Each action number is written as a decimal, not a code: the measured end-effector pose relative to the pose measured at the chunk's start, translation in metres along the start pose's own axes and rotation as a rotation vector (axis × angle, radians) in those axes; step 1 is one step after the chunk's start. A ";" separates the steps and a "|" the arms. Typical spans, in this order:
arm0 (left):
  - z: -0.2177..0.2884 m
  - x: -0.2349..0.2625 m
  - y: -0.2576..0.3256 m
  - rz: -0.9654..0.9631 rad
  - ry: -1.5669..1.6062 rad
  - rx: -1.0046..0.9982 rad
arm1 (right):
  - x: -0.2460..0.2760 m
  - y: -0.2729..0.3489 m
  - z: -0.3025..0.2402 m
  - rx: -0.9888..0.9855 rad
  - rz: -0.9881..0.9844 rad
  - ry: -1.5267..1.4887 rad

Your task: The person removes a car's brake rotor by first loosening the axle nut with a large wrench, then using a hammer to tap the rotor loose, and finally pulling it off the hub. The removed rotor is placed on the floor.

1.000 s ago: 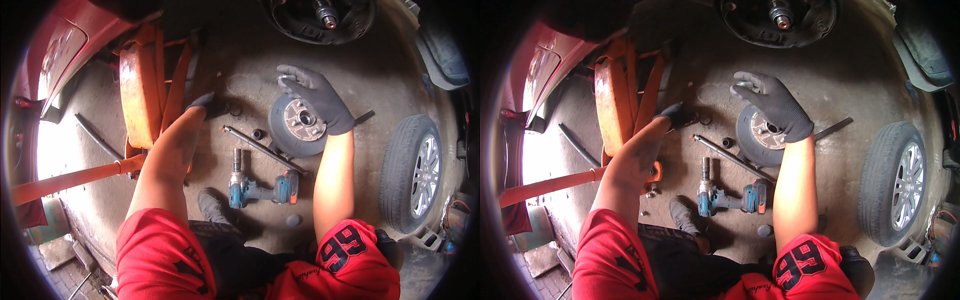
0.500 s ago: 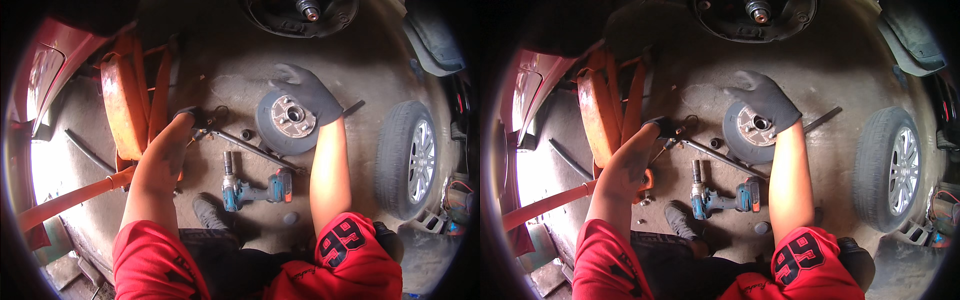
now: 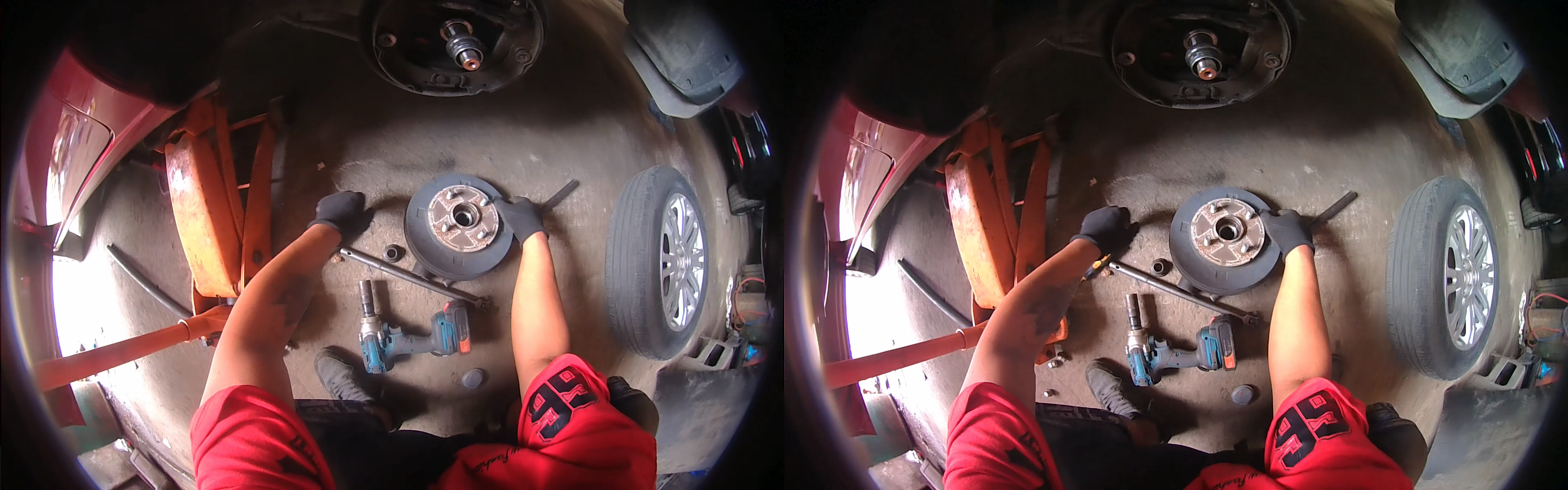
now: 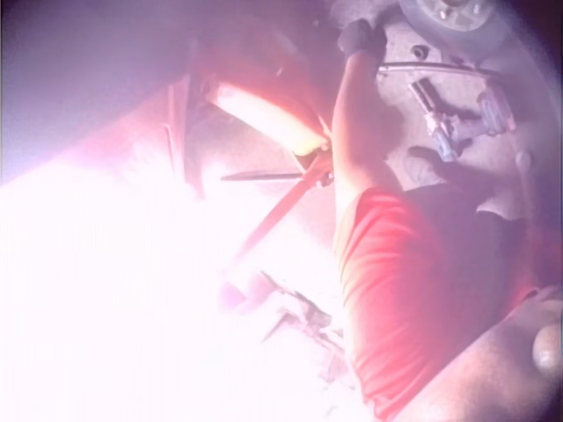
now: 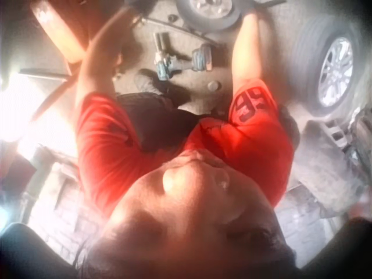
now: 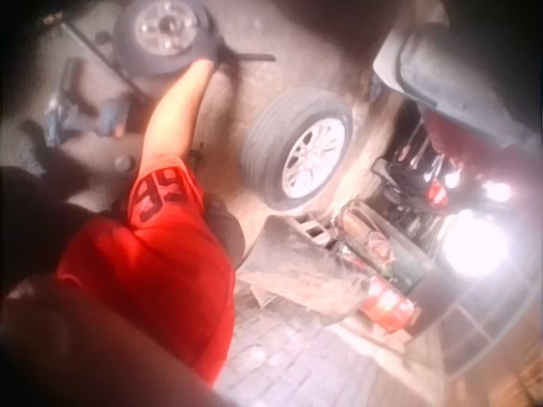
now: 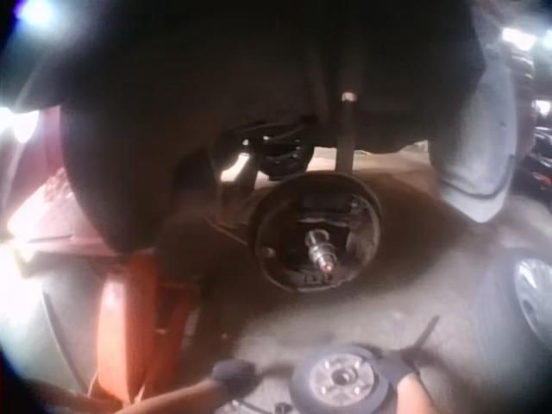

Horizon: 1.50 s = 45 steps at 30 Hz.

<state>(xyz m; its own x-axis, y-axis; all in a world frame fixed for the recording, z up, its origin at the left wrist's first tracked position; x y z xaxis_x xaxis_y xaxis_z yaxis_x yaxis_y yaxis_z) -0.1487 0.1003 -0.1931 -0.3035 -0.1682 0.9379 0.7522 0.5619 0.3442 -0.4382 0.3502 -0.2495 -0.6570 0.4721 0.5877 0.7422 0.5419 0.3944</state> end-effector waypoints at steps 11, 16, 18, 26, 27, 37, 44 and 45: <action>0.134 0.031 0.062 0.380 -0.139 -0.751 | -0.005 -0.006 0.002 0.005 -0.020 0.058; 0.135 0.000 0.075 0.425 -0.289 -0.692 | -0.006 0.012 -0.008 0.183 0.020 -0.038; 0.135 0.005 0.073 0.472 -0.226 -0.648 | -0.006 0.008 0.004 0.192 -0.014 -0.128; 0.151 -0.005 0.081 0.496 -0.357 -0.692 | -0.029 0.032 -0.015 -0.004 -0.082 -0.160; 0.159 -0.007 0.078 0.499 -0.377 -0.708 | -0.031 0.035 -0.017 -0.006 -0.092 -0.225; 0.141 -0.021 0.028 0.458 -0.486 -0.593 | -0.105 0.026 0.044 -0.307 -0.098 -0.998; 0.110 0.007 0.038 0.488 -0.180 -0.454 | -0.098 0.070 -0.026 -0.269 -0.308 -1.226; 0.099 0.018 0.043 0.511 -0.070 -0.458 | -0.093 0.080 -0.048 -0.246 -0.293 -1.226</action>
<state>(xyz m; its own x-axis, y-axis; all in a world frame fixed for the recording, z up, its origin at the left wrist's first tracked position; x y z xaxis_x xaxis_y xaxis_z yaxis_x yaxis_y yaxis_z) -0.1799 0.2016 -0.1657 0.1299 0.0883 0.9876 0.9775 0.1554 -0.1424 -0.3113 0.3167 -0.2388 -0.3932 0.7569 -0.5220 0.4689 0.6534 0.5943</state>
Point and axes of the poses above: each hand's wrist, its own y-axis away from the middle knuckle, its own x-axis out of the back of the hand, z = x × y, the point moved 6 cm from there along -y, towards the middle knuckle, and after that the axes turned 13 degrees about -y, right-handed, at the moved point
